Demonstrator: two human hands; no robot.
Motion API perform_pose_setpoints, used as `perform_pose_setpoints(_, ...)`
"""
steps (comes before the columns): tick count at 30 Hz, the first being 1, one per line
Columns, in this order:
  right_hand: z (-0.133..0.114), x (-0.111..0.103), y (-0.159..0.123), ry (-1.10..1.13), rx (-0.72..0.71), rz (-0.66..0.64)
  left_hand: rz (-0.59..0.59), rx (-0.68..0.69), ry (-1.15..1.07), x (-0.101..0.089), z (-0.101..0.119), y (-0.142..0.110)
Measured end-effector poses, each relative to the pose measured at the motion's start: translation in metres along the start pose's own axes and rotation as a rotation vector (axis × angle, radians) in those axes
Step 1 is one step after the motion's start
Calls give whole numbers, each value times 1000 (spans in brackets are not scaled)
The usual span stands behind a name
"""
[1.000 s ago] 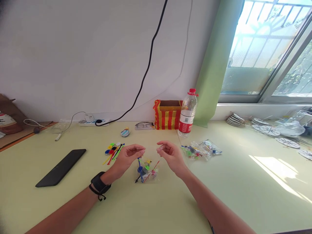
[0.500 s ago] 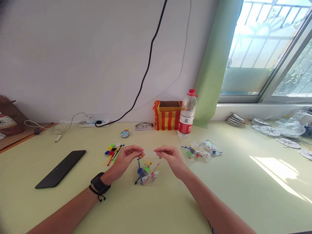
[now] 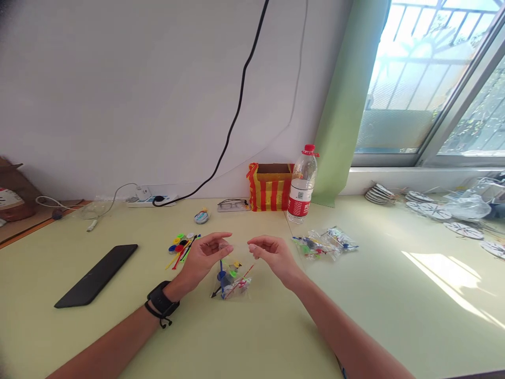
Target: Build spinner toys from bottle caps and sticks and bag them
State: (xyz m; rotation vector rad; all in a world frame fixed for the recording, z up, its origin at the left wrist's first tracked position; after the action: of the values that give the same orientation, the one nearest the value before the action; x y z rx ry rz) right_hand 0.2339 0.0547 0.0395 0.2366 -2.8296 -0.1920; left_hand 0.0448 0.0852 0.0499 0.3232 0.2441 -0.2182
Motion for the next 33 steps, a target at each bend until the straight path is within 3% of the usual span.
perform_pose_setpoints(11, 6, -11, 3, 2, -19, 55, -91, 5, 94, 6, 0, 5)
perform_pose_setpoints(21, -14, -2, -1, -66, -159, -15, -103, -37, 45, 3, 1, 1)
perform_pose_setpoints(25, -12, 3, -3, -43, -104, -32, -79, -33, 66, 1, 0, 2)
perform_pose_setpoints(33, -6, 4, 1, -231, -146, -35, -97, 39, 131, 5, 3, 3)
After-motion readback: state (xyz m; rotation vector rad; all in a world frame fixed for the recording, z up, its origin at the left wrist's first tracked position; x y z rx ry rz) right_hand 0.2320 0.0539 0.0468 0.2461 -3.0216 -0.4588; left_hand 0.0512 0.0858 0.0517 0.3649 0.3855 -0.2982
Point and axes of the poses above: each hand's wrist, its own y-axis towards the middle knuckle, its own x-axis out of the palm, z = x × y, the point moved 10 cm from there along y, towards the middle knuckle, and after that the axes turned 13 degrees about y, right-handed, at the moved point
